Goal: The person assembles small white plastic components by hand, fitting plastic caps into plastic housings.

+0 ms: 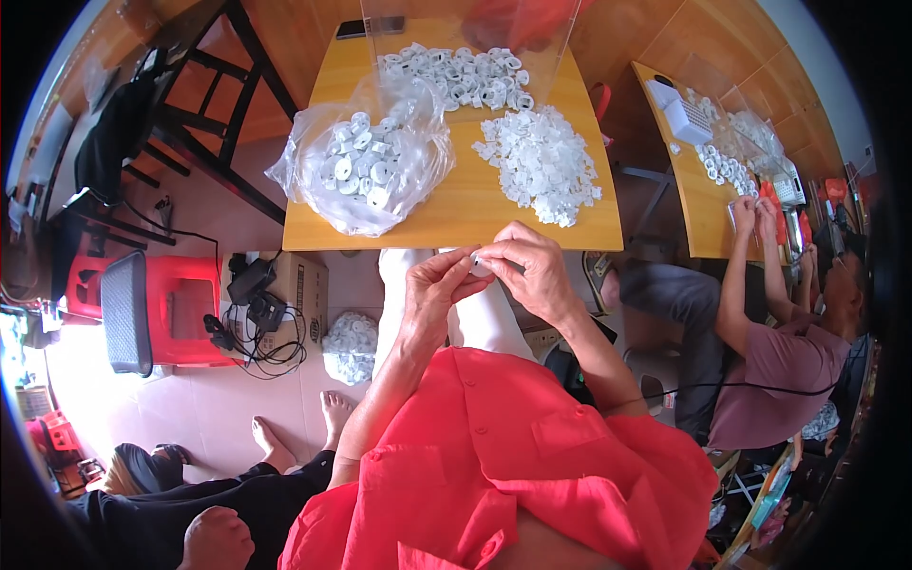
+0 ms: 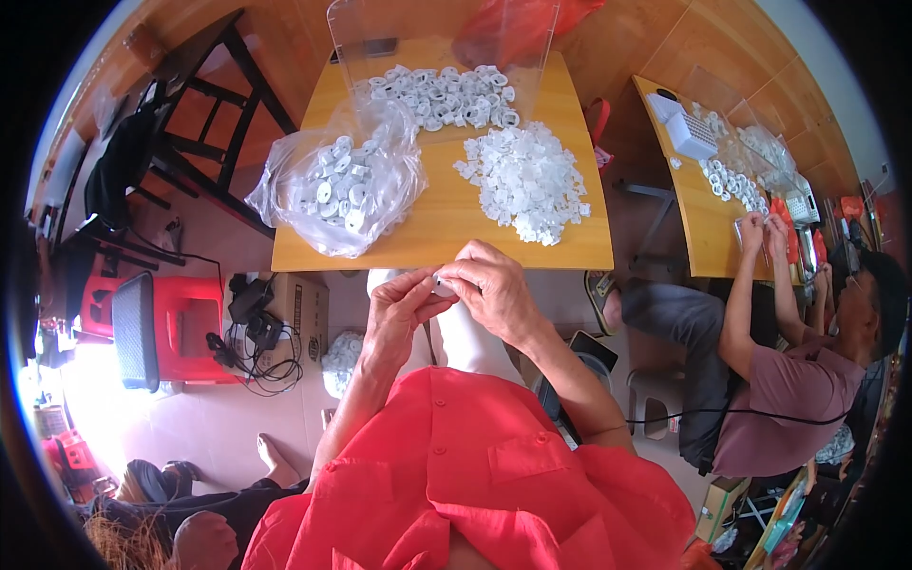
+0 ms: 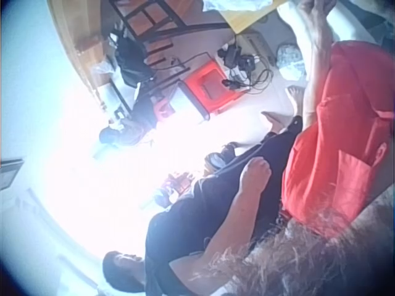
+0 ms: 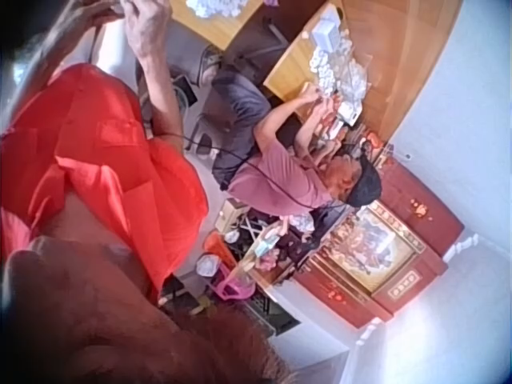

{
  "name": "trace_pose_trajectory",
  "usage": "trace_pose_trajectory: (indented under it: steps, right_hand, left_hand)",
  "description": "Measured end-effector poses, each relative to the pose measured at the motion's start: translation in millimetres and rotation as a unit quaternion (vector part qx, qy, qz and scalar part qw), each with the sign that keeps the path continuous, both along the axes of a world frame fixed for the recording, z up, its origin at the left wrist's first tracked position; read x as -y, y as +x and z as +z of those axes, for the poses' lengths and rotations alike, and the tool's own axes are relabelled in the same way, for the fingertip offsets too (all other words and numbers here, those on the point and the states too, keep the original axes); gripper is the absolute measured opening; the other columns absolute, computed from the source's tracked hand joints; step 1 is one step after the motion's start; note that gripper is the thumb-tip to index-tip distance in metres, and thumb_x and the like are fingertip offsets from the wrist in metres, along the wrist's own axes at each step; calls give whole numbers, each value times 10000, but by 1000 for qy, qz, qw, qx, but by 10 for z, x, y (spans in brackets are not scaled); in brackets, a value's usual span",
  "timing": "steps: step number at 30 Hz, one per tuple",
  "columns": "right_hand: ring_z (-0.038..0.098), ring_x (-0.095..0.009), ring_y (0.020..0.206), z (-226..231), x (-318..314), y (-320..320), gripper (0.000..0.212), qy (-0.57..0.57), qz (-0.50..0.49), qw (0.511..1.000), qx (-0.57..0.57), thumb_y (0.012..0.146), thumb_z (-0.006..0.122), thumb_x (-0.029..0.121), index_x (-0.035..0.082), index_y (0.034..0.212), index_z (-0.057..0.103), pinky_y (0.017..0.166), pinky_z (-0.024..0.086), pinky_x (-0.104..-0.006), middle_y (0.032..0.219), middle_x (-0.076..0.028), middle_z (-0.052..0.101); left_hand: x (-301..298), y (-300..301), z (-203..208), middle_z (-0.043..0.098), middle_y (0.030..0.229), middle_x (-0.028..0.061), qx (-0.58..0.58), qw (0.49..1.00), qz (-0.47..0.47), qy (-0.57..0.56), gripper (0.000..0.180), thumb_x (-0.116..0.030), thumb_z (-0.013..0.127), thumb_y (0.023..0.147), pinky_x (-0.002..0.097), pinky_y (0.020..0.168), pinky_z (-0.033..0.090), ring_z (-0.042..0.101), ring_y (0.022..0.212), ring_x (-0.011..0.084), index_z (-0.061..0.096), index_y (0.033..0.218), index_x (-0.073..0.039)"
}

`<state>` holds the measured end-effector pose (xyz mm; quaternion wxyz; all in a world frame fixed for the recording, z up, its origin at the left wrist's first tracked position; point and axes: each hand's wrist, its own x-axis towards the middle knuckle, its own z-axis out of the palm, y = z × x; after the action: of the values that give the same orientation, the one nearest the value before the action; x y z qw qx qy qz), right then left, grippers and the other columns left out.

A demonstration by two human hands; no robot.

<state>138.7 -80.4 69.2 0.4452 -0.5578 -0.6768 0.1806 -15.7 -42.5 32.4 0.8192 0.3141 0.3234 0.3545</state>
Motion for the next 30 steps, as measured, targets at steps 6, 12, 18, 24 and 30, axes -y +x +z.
trace_pose_trajectory:
  steps: [6, 12, 18, 24, 30]
  right_hand:
    - [535, -211, 628, -61, 32, -49, 128, 40, -18, 998, 45, 732, 675, -40, 27, 836, 642, 549, 435, -315, 717, -68, 517]
    - [547, -176, 624, -156, 69, -92, 171, 40, -66, 997, 26, 701, 689, -74, 25, 829, 633, 552, 440, -287, 713, -62, 535]
    - [590, -148, 674, -93, 56, -99, 237, -5, -68, 995, -73, 694, 682, -98, 20, 884, 605, 595, 483, -274, 756, -55, 553]
    - [605, -129, 720, -160, 12, -157, 246, -4, -76, 988, -131, 691, 698, -98, 11, 896, 616, 670, 513, -249, 796, -54, 574]
    - [623, -136, 772, -137, 41, -160, 166, -24, -88, 988, -125, 734, 684, -57, 0, 880, 631, 685, 516, -254, 833, -60, 591]
  left_hand:
    - [27, 19, -12, 648, 940, 127, -15, 1000, 10, 8, 229, -49, 509, 918, 295, 771, 568, 666, 812, 202, 594, 1105, 53]
    - [71, 50, 12, 643, 930, 123, -31, 999, 33, 21, 240, -45, 514, 915, 295, 794, 560, 648, 810, 176, 581, 1117, 66]
    - [31, 69, 54, 642, 917, 121, -29, 998, 32, 49, 174, -62, 546, 900, 308, 800, 550, 641, 821, 162, 581, 1037, 41]
    - [7, 48, 46, 641, 916, 109, -22, 996, 36, 76, 112, -81, 559, 900, 304, 807, 542, 633, 839, 150, 562, 960, 14]
    - [35, 78, 58, 641, 923, 92, -16, 991, 64, 119, 127, -68, 543, 911, 304, 800, 541, 635, 852, 150, 564, 1004, 15]
